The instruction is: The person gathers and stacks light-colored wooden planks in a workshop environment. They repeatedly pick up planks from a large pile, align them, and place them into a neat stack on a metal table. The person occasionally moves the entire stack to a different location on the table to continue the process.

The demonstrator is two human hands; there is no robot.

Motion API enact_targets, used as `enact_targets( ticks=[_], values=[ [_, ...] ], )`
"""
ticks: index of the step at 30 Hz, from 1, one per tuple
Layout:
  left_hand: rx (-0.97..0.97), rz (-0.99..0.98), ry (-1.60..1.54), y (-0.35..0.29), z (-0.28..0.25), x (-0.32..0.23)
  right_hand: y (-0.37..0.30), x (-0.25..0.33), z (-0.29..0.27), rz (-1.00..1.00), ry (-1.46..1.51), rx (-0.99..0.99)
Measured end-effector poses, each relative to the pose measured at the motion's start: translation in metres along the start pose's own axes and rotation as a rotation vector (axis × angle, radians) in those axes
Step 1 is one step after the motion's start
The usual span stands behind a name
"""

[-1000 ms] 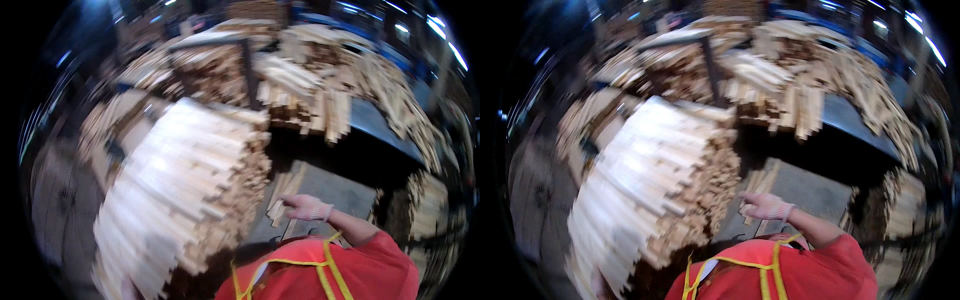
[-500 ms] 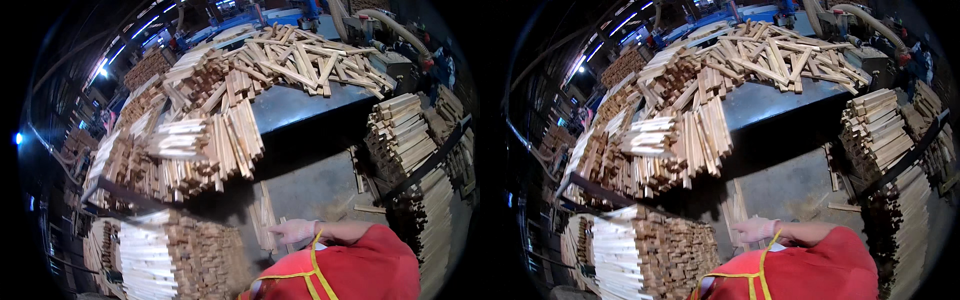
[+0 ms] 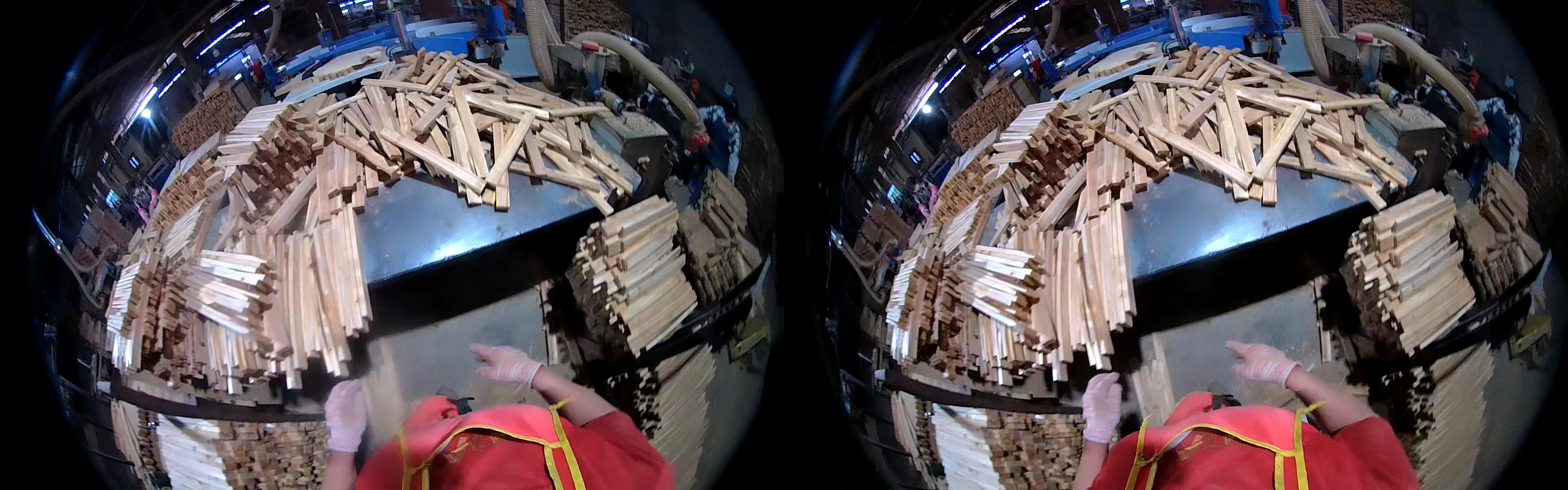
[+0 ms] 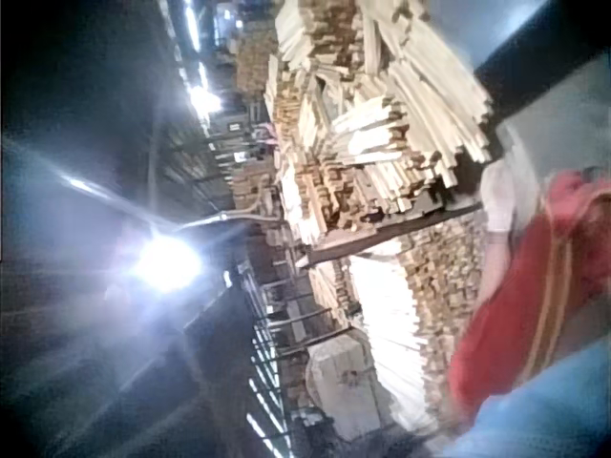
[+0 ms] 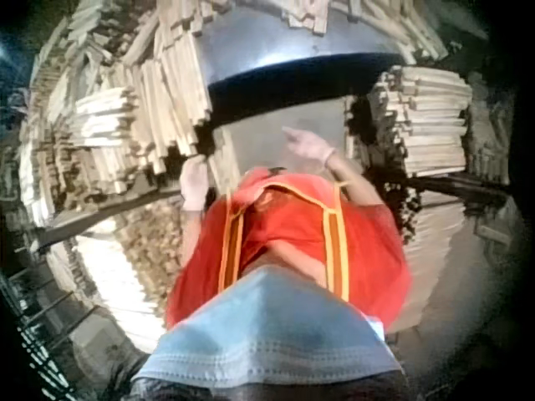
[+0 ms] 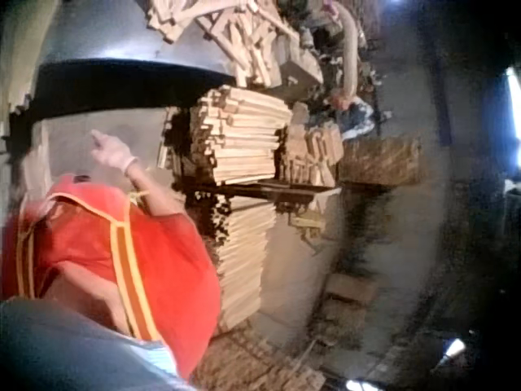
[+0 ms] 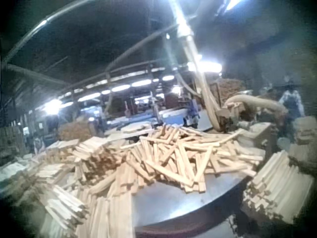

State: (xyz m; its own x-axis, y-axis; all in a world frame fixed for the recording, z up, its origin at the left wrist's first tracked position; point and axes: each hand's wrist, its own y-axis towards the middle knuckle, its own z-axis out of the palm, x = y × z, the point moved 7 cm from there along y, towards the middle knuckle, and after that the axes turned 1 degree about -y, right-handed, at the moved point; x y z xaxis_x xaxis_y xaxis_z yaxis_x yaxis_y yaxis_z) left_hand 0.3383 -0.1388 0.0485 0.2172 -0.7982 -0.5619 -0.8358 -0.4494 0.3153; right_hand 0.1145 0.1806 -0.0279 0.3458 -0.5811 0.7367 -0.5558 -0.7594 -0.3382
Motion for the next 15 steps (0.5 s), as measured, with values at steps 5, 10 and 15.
enact_targets(
  ticks=[5,10,15],
  values=[
    [0.333,0.034,0.025,0.125,0.119,-0.020,0.093,-0.021,-0.073,0.027,0.090,-0.031],
    [0.455,0.015,-0.044,0.244,0.231,0.014,0.261,-0.055,-0.217,0.005,0.055,-0.401],
    [0.585,-0.020,-0.123,0.375,0.288,-0.020,0.413,-0.047,-0.366,0.128,-0.410,-0.655]
  ],
)
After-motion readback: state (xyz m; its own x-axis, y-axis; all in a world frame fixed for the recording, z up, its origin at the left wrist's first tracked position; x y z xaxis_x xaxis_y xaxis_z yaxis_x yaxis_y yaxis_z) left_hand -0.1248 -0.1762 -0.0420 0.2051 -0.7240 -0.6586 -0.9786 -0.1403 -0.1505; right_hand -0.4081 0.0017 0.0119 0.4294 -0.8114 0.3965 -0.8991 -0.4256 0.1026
